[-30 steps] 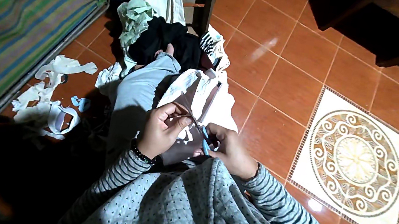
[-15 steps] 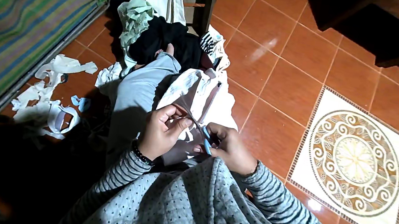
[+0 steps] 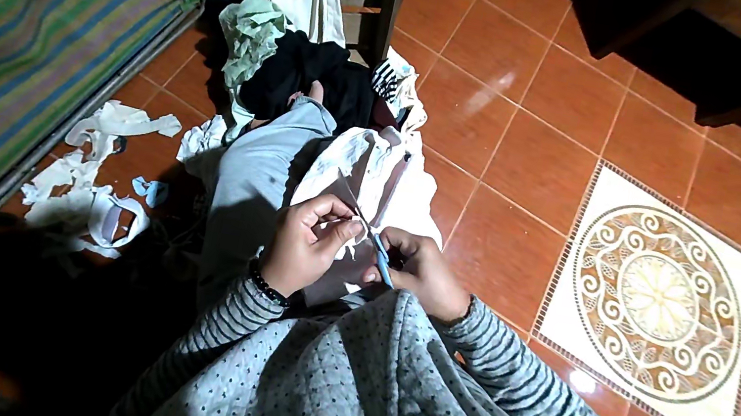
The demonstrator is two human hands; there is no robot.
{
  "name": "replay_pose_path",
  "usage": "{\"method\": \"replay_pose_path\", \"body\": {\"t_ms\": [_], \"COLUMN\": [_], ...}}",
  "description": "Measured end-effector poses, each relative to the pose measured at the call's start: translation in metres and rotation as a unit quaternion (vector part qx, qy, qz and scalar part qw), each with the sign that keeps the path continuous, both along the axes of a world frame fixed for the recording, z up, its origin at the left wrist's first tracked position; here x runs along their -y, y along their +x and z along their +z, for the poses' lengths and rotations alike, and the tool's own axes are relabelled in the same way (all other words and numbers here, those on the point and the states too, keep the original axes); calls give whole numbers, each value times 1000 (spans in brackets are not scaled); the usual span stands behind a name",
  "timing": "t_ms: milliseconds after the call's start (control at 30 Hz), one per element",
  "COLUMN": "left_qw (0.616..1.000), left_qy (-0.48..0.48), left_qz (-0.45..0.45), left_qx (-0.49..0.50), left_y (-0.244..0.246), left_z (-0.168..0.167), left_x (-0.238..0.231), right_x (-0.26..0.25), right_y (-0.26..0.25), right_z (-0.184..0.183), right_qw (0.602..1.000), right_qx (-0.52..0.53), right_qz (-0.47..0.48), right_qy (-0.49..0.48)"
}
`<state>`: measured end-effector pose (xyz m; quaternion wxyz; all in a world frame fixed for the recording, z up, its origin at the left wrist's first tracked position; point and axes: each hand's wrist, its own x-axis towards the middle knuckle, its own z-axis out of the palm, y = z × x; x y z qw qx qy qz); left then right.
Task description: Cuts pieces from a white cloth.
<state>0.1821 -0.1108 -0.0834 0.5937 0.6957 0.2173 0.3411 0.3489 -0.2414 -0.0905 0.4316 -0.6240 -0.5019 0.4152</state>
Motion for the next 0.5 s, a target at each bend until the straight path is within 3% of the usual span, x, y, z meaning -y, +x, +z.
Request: {"method": "replay_pose_path", "body": {"t_ms": [133,200,267,367,500], "left_qw": [999,997,985,917,919], "left_qy": [-22,-65,-119,-180,-263], "left_qz": [-16,-26,-67,-187,-166], "left_qx": [39,16,-102,-303,-243], "left_y": [-3,-15,-37,-57,-44], "left_z": [3,4,3,1,-10], "left_x": [-2,-6,-13,-27,-34], "right_x": [-2,1,8,22,32], "right_y": [0,7,16,24,22], "right_z": [-7,-13,-18,-23,-32], "right_qw": [996,995,994,997,994], "right_qx": [-75,-37,17,23,100], "right_qz": [-22,-54,-84,-76,-33], "right_qy": [45,75,74,17,10]}}
